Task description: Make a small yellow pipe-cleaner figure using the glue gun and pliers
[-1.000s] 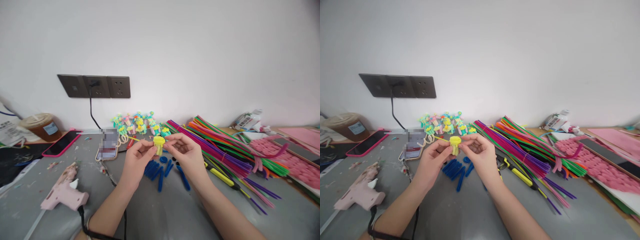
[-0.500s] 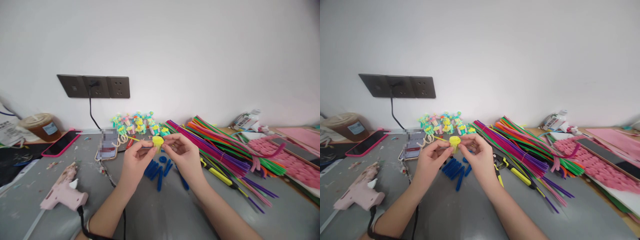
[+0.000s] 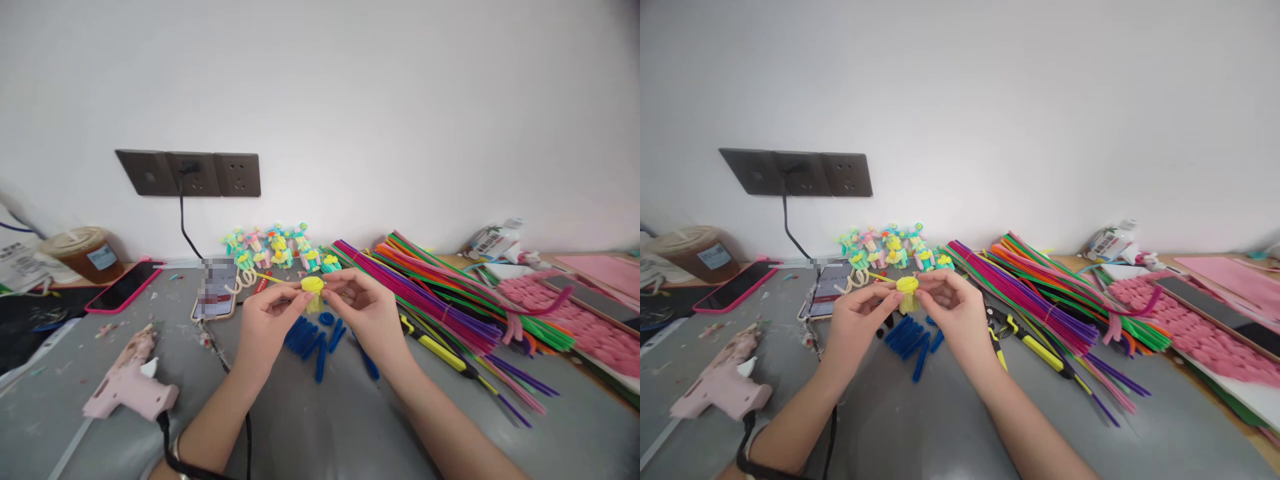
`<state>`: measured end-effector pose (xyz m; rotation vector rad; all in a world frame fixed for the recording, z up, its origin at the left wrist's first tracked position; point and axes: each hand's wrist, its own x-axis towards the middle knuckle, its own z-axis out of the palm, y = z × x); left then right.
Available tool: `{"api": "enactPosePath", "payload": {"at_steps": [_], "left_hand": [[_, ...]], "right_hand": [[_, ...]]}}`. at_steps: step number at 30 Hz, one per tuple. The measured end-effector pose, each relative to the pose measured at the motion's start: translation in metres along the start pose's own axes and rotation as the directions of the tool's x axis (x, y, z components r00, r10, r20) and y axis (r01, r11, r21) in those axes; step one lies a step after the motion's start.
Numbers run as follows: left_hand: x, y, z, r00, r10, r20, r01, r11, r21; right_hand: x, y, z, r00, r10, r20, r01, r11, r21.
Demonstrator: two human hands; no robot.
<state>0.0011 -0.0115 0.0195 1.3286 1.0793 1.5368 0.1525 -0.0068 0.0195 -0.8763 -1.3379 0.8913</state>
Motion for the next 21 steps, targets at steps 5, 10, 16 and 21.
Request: {"api": "enactPosePath", "payload": {"at_steps": [5, 10, 16, 21], "left_hand": [[0.0004, -0.0009, 0.001, 1.0, -0.012, 0.0, 0.012, 1.0, 0.004], [-0.0001, -0.0022, 0.0001, 1.0, -0.011, 0.025, 0.011, 1.0, 0.014], [0.0003, 0.0, 0.0009, 0.999, -0.019, 0.046, 0.018, 1.0, 0.02], [0.0023, 0.0009, 0.0007, 0.996, -0.062, 0.056, 0.062, 0.998, -0.003]], "right_hand": [[-0.0015, 0.0003, 0.0, 1.0, -0.019, 0.011, 0.019, 0.999, -0.042], [-0.0028, -0.0005, 0.0007, 0.999, -0.033, 0.023, 0.034, 0.997, -0.067], [-0.0039, -0.0008, 0.0013, 0.998, -0.05, 0.038, 0.054, 0.993, -0.11], [-0.0043, 0.0007, 0.0014, 0.997, -0.063, 0.038, 0.067, 0.991, -0.113]]}}
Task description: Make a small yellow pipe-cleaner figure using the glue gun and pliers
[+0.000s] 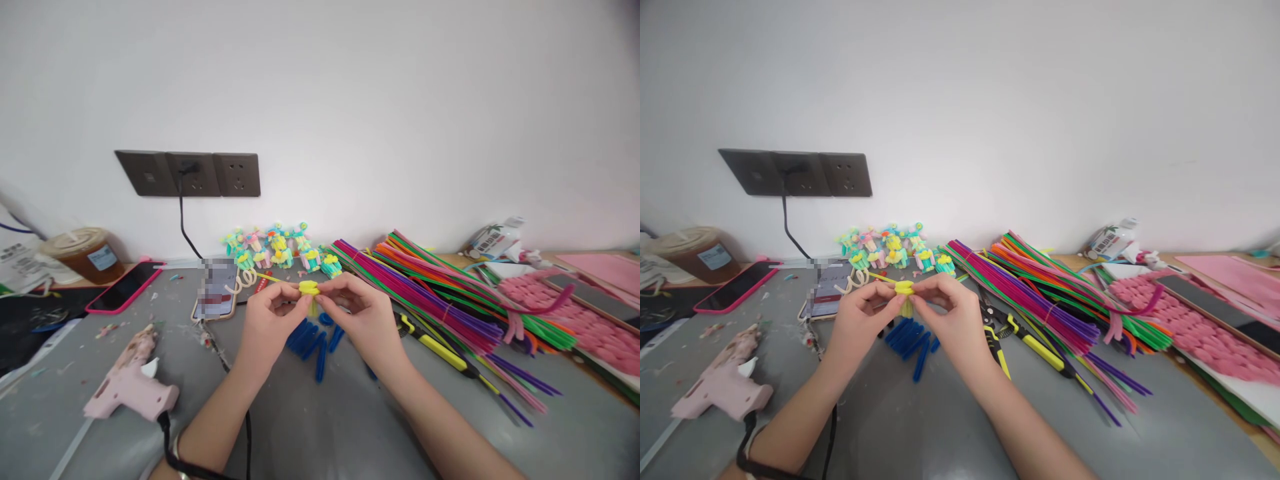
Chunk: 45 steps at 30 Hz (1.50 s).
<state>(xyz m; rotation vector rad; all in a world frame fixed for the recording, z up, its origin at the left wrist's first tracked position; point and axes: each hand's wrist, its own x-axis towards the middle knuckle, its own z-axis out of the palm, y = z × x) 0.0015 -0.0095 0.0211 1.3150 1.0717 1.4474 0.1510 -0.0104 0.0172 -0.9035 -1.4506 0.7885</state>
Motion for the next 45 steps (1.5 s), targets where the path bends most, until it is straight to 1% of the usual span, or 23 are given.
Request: {"api": "enactPosePath", "payload": {"at_steps": [6, 9, 12, 15, 17, 22, 25, 28, 32, 34, 37, 41, 45], "left_hand": [[0.004, -0.002, -0.003, 0.994, -0.105, 0.019, 0.106, 0.99, -0.095], [0.004, -0.003, -0.004, 0.983, -0.181, 0.018, 0.181, 0.972, -0.151], [0.003, -0.003, -0.005, 0.974, -0.225, 0.014, 0.223, 0.954, -0.198], [0.003, -0.004, -0.005, 0.969, -0.243, 0.035, 0.245, 0.945, -0.216], [0.004, -0.005, -0.005, 0.969, -0.242, 0.049, 0.247, 0.945, -0.213], [0.003, -0.006, -0.004, 0.98, -0.187, 0.067, 0.197, 0.953, -0.231], [0.003, -0.006, -0.005, 0.98, -0.165, 0.113, 0.189, 0.949, -0.253], [0.002, -0.006, -0.004, 0.976, -0.14, 0.165, 0.179, 0.95, -0.255], [0.001, -0.005, -0.005, 0.977, -0.095, 0.191, 0.141, 0.959, -0.245], [0.001, -0.004, -0.005, 0.974, -0.081, 0.21, 0.132, 0.962, -0.238], [0.001, -0.002, -0.006, 0.965, -0.077, 0.252, 0.144, 0.955, -0.258], [-0.001, 0.0, -0.006, 0.952, -0.092, 0.294, 0.191, 0.925, -0.328], [-0.002, 0.0, -0.005, 0.937, -0.097, 0.336, 0.228, 0.897, -0.378]], "right_hand": [[0.002, -0.003, -0.001, 0.999, -0.036, 0.027, 0.035, 0.998, 0.05], [0.003, -0.006, -0.003, 0.999, -0.025, 0.029, 0.024, 0.999, 0.045], [0.004, -0.009, -0.006, 1.0, 0.002, -0.009, -0.002, 1.0, 0.017], [0.005, -0.01, -0.007, 0.999, 0.02, -0.048, -0.02, 1.0, 0.001], [0.005, -0.009, -0.007, 0.998, 0.048, -0.031, -0.048, 0.999, 0.02], [0.006, -0.005, -0.006, 0.983, 0.161, 0.086, -0.168, 0.982, 0.082], [0.008, -0.002, -0.008, 0.969, 0.216, 0.119, -0.229, 0.967, 0.112], [0.01, 0.0, -0.01, 0.947, 0.274, 0.166, -0.298, 0.945, 0.137], [0.011, 0.001, -0.013, 0.899, 0.336, 0.281, -0.4, 0.891, 0.215], [0.011, 0.001, -0.015, 0.88, 0.336, 0.336, -0.43, 0.865, 0.259], [0.011, -0.002, -0.018, 0.869, 0.301, 0.393, -0.422, 0.865, 0.271], [0.011, -0.005, -0.02, 0.87, 0.249, 0.426, -0.391, 0.874, 0.287], [0.013, -0.005, -0.021, 0.888, 0.173, 0.426, -0.312, 0.907, 0.283]]}}
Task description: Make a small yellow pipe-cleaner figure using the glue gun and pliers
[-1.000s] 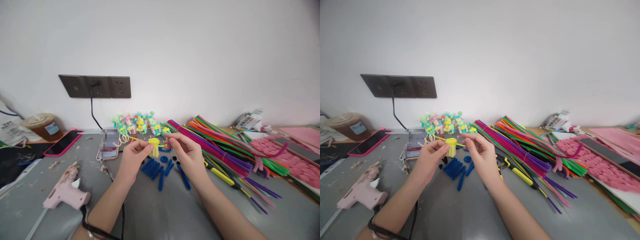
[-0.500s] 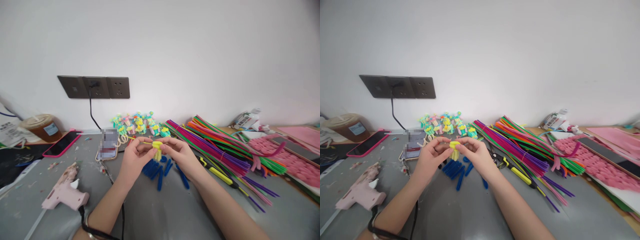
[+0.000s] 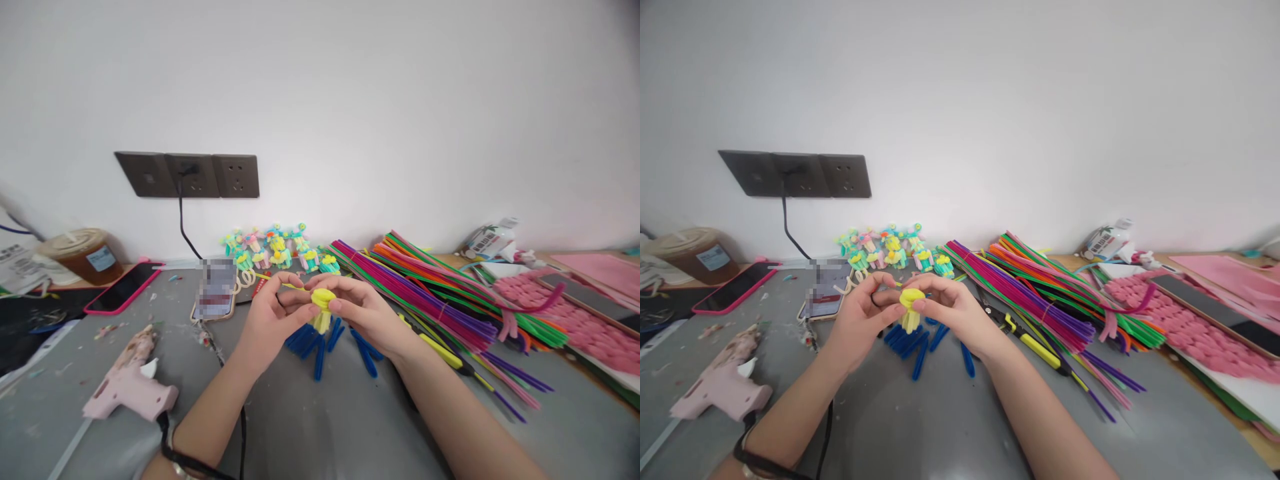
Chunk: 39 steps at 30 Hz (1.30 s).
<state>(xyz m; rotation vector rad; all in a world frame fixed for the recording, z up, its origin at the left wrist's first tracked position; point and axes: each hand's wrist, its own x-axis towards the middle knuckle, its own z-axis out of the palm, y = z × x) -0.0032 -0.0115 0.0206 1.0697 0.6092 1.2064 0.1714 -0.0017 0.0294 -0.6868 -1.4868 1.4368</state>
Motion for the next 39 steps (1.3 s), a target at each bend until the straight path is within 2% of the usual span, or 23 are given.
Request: {"api": "enactPosePath", "payload": {"at_steps": [3, 8, 12, 16, 18, 20, 23, 28, 33, 36, 39], "left_hand": [[-0.001, -0.001, 0.0, 1.0, -0.001, 0.012, 0.001, 1.0, -0.022], [-0.001, -0.001, -0.001, 1.0, 0.012, 0.005, -0.012, 1.0, 0.007], [-0.001, 0.001, -0.001, 0.998, 0.053, -0.033, -0.049, 0.994, 0.102], [-0.001, 0.002, -0.002, 0.985, 0.151, -0.083, -0.126, 0.959, 0.256], [-0.003, 0.001, -0.002, 0.967, 0.233, -0.104, -0.18, 0.911, 0.371], [-0.004, 0.0, -0.003, 0.934, 0.342, -0.104, -0.247, 0.826, 0.507], [-0.007, 0.0, -0.004, 0.876, 0.481, -0.021, -0.341, 0.651, 0.678], [-0.009, 0.002, -0.003, 0.801, 0.582, 0.142, -0.437, 0.406, 0.802], [-0.01, 0.003, -0.003, 0.788, 0.584, 0.195, -0.453, 0.336, 0.826], [-0.011, 0.003, -0.002, 0.767, 0.593, 0.245, -0.504, 0.323, 0.801], [-0.011, 0.003, -0.002, 0.758, 0.605, 0.244, -0.514, 0.324, 0.794]], "right_hand": [[0.001, 0.001, -0.002, 0.999, -0.049, 0.007, 0.049, 0.999, -0.008], [0.002, 0.001, -0.003, 0.998, -0.063, 0.026, 0.064, 0.998, -0.011], [0.0, -0.001, -0.002, 0.999, -0.046, 0.022, 0.047, 0.998, -0.041], [-0.002, 0.003, -0.002, 1.0, -0.003, -0.015, 0.003, 1.0, -0.003], [-0.001, 0.005, -0.002, 0.998, -0.016, -0.06, 0.016, 1.0, 0.008], [0.0, 0.006, -0.002, 0.992, -0.025, -0.122, 0.026, 1.0, 0.011], [0.001, 0.007, -0.001, 0.982, -0.02, -0.187, 0.023, 1.0, 0.015], [0.0, 0.003, 0.004, 0.995, 0.005, -0.104, -0.002, 1.0, 0.023], [-0.002, 0.0, 0.008, 0.999, 0.036, -0.037, -0.035, 0.999, 0.031], [-0.002, 0.0, 0.008, 0.998, 0.059, -0.003, -0.059, 0.997, 0.049], [-0.002, 0.001, 0.008, 0.998, 0.068, 0.008, -0.068, 0.996, 0.057]]}}
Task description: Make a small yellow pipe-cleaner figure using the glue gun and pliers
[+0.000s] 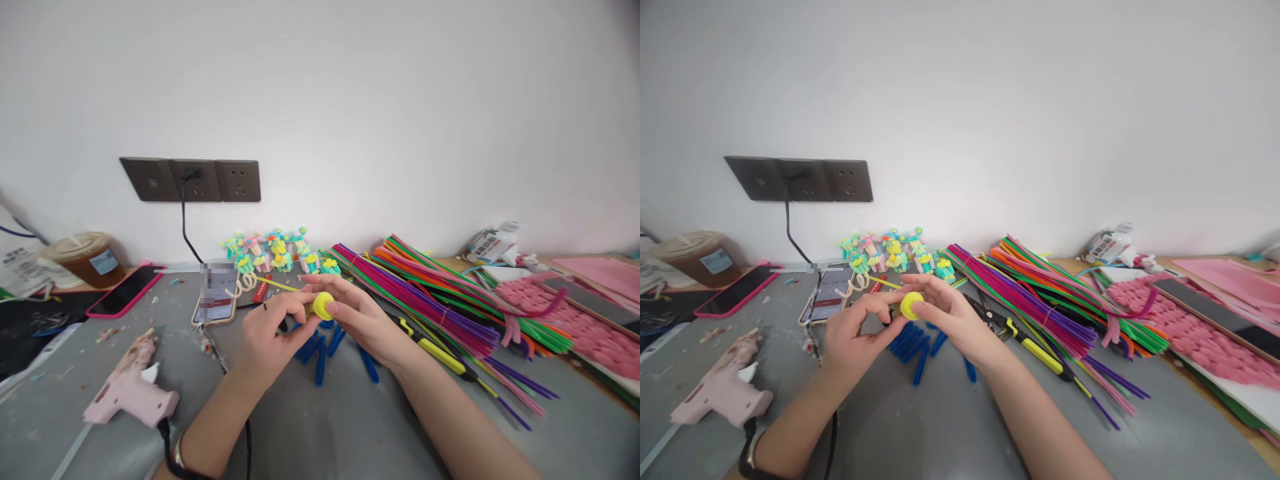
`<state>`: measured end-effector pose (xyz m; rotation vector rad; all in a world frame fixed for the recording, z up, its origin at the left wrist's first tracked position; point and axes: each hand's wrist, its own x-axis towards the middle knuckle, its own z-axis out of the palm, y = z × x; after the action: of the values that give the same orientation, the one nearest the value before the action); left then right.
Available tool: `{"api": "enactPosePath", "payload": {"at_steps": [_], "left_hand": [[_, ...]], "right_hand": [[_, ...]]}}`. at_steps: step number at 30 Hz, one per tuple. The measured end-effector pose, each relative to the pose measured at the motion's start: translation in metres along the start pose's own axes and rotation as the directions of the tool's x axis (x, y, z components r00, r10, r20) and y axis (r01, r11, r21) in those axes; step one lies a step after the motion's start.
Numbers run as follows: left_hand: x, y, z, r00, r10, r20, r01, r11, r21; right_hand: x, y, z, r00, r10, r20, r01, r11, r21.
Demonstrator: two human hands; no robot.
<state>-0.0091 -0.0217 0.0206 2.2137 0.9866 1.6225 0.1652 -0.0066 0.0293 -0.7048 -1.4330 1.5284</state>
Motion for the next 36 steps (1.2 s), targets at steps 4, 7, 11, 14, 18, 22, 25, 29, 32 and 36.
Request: {"api": "enactPosePath", "payload": {"at_steps": [4, 7, 11, 14, 18, 22, 25, 29, 32, 36], "left_hand": [[0.0011, 0.0013, 0.0002, 0.999, -0.012, -0.036, 0.012, 1.0, 0.007], [0.0016, 0.0017, 0.0, 0.999, 0.008, -0.042, -0.008, 1.0, 0.016], [0.0015, 0.0024, -0.0005, 0.999, 0.035, -0.032, -0.034, 0.999, 0.027], [0.0021, 0.0038, -0.0006, 0.999, 0.02, -0.029, -0.019, 0.999, 0.027], [0.0028, 0.0037, 0.0003, 1.0, -0.004, -0.007, 0.004, 1.0, 0.015], [0.0022, 0.0016, 0.0016, 1.0, 0.022, -0.006, -0.022, 0.999, 0.026], [0.0016, 0.0012, 0.0019, 1.0, 0.01, -0.011, -0.01, 0.999, 0.036], [0.0014, 0.0008, 0.002, 1.0, 0.019, 0.001, -0.019, 0.998, 0.054], [0.0014, -0.0001, 0.0022, 0.998, 0.061, 0.005, -0.061, 0.997, 0.053], [0.0013, -0.0004, 0.0027, 0.996, 0.09, -0.001, -0.09, 0.995, 0.053]], "right_hand": [[0.0, -0.0002, -0.0001, 0.999, -0.039, 0.0, 0.039, 0.999, 0.029], [-0.0006, 0.0003, 0.001, 0.997, -0.073, -0.005, 0.073, 0.995, 0.065], [-0.0015, 0.0018, 0.0029, 0.998, -0.062, 0.0, 0.062, 0.995, 0.081], [-0.0016, 0.0018, 0.0031, 1.0, -0.025, -0.006, 0.025, 0.999, 0.043], [-0.0011, 0.0015, 0.0017, 0.999, -0.036, -0.025, 0.036, 0.999, -0.009], [-0.0005, 0.0026, 0.0001, 0.997, -0.063, -0.048, 0.061, 0.997, -0.043], [-0.0002, 0.0037, -0.0004, 0.997, -0.066, -0.047, 0.063, 0.997, -0.049], [0.0001, 0.0052, 0.0001, 0.996, -0.086, -0.018, 0.085, 0.995, -0.047], [0.0006, 0.0057, 0.0005, 0.996, -0.087, -0.001, 0.087, 0.994, -0.066], [0.0011, 0.0043, 0.0006, 0.997, -0.082, 0.012, 0.083, 0.994, -0.077]]}}
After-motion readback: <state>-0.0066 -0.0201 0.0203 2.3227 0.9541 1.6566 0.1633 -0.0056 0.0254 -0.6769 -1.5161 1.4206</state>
